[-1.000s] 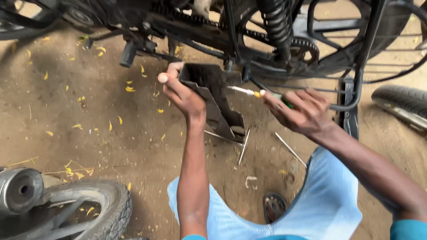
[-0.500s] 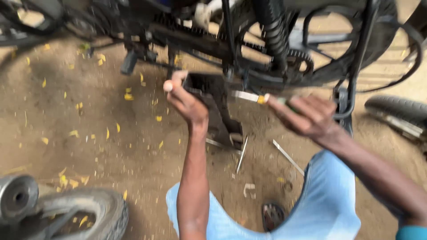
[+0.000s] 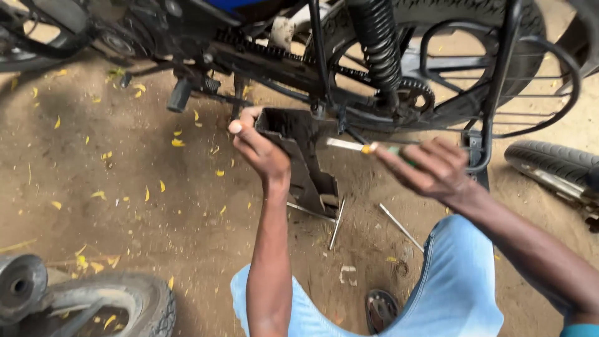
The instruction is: Cleaning and scraping debris from a motorcycle chain guard using a screwdriver.
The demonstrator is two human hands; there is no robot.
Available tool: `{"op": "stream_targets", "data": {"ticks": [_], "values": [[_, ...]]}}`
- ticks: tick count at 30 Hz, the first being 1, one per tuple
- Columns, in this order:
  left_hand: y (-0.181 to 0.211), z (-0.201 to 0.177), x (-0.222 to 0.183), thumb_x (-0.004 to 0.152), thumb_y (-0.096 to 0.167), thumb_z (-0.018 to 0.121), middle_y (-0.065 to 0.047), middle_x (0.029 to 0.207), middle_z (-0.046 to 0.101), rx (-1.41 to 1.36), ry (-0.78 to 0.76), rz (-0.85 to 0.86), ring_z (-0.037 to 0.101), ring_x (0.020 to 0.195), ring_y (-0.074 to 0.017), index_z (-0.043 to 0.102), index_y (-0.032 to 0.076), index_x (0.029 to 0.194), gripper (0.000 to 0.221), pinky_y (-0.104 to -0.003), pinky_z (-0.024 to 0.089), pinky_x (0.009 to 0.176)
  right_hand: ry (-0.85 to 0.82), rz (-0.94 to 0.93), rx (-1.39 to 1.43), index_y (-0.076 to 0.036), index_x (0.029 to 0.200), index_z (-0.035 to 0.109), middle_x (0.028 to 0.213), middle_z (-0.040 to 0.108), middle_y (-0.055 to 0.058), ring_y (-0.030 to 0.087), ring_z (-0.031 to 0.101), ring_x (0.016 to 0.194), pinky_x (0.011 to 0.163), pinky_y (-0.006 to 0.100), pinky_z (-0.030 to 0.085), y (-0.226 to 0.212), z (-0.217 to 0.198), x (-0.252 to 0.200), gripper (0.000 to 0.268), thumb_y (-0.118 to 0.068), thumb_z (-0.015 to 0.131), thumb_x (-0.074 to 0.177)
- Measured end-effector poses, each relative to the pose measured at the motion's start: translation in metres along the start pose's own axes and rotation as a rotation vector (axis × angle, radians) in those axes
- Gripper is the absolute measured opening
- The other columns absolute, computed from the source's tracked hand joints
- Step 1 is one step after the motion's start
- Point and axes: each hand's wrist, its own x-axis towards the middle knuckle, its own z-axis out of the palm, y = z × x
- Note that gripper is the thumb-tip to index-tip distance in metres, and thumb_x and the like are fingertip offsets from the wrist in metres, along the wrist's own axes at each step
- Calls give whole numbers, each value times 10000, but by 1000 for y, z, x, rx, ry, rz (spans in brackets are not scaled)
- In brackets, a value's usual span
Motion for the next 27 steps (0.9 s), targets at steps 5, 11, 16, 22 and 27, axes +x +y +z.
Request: {"op": "stream_targets", "data": {"ticks": [5, 11, 16, 22, 27], "values": [[3, 1, -1, 1127, 494, 188, -39, 825, 567, 10, 12, 35, 525, 794, -168, 596, -17, 919, 686, -336, 468, 783, -91, -24, 46, -293, 1312, 722, 652, 501, -65, 79, 443, 548, 526, 258, 330, 1, 6, -22, 394, -325, 789, 925], [3, 0, -2, 1116, 571, 130, -28, 780, 553, 46, 1, 41, 521, 753, -157, 570, -5, 880, 763, -322, 469, 784, 52, -3, 6, -266, 1324, 714, 686, 506, -89, 55, 418, 544, 501, 241, 300, 4, 12, -22, 424, -415, 822, 943], [5, 0, 0, 1097, 569, 101, -21, 767, 570, 87, 8, 36, 533, 724, -146, 579, 9, 855, 775, -309, 477, 741, -42, 8, 6, -326, 1341, 698, 717, 550, -74, 64, 434, 567, 540, 246, 341, 7, 1, -9, 410, -356, 768, 938], [-4, 11, 6, 1107, 565, 119, -40, 770, 568, 67, 13, 54, 528, 728, -165, 592, 9, 905, 758, -325, 476, 725, -76, 11, -32, -344, 1387, 640, 760, 613, -56, 78, 484, 583, 550, 260, 392, 13, 21, -32, 430, -357, 750, 971], [-22, 30, 23, 1092, 548, 199, -40, 709, 586, 140, -23, 111, 573, 635, -165, 594, 10, 889, 697, -308, 463, 618, -131, 77, -32, -354, 1437, 594, 862, 685, -30, 85, 524, 617, 540, 266, 399, 21, 24, -21, 467, -351, 739, 993]]}}
